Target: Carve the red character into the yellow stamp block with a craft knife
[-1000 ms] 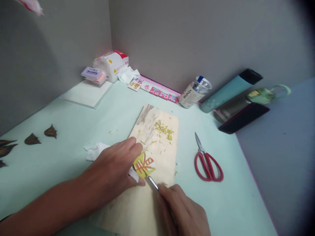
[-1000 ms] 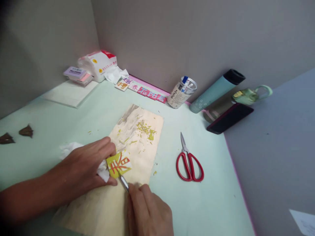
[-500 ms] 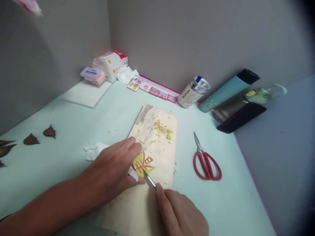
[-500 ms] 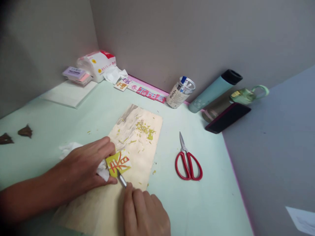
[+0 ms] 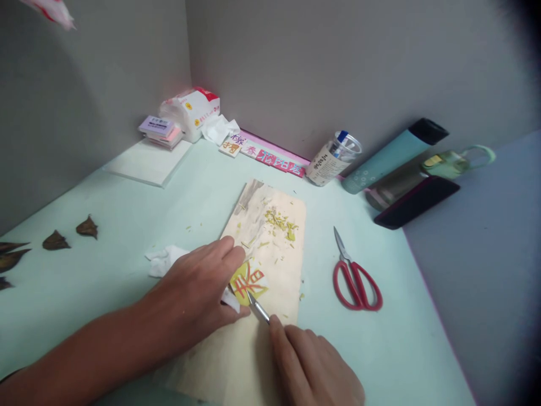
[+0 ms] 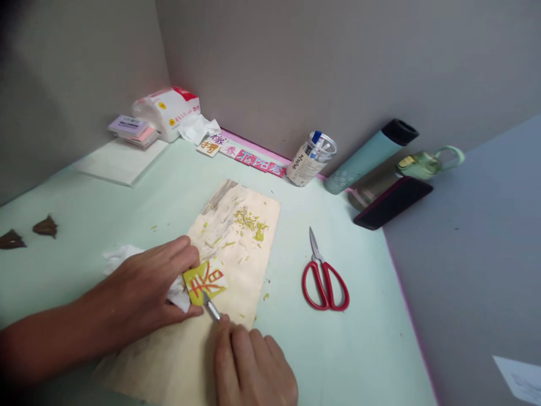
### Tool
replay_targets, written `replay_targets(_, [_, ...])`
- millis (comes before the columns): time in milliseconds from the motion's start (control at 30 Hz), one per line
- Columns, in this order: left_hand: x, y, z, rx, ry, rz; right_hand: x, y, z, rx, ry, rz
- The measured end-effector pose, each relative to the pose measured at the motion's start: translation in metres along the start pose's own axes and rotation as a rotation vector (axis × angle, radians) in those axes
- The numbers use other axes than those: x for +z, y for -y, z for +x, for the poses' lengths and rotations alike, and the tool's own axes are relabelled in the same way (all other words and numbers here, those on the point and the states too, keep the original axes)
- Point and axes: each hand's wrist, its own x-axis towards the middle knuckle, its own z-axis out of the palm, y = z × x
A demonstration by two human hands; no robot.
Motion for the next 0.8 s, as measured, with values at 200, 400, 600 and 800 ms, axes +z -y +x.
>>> replay_targets(200, [0.0, 0.0, -0.001, 0.023, -0.02, 0.003, 0.007, 0.002, -0.006, 0.061, -0.081, 0.029])
replay_targets(400, [0.002, 0.006, -0.001, 0.035, 0.007, 0.009, -0.007, -0.015, 0.007, 0.168, -0.098, 0.357])
replay_targets(600, [-0.013, 0.005, -0.004, -0.035, 0.001, -0.21, -0.029, -0.036, 0.021, 0.892, -0.186, 1.11])
replay_targets(800, [-0.013, -0.037, -0.027, 0.195, -0.209, -0.636, -0.022, 0.007, 0.037, 0.974, 0.068, 1.493])
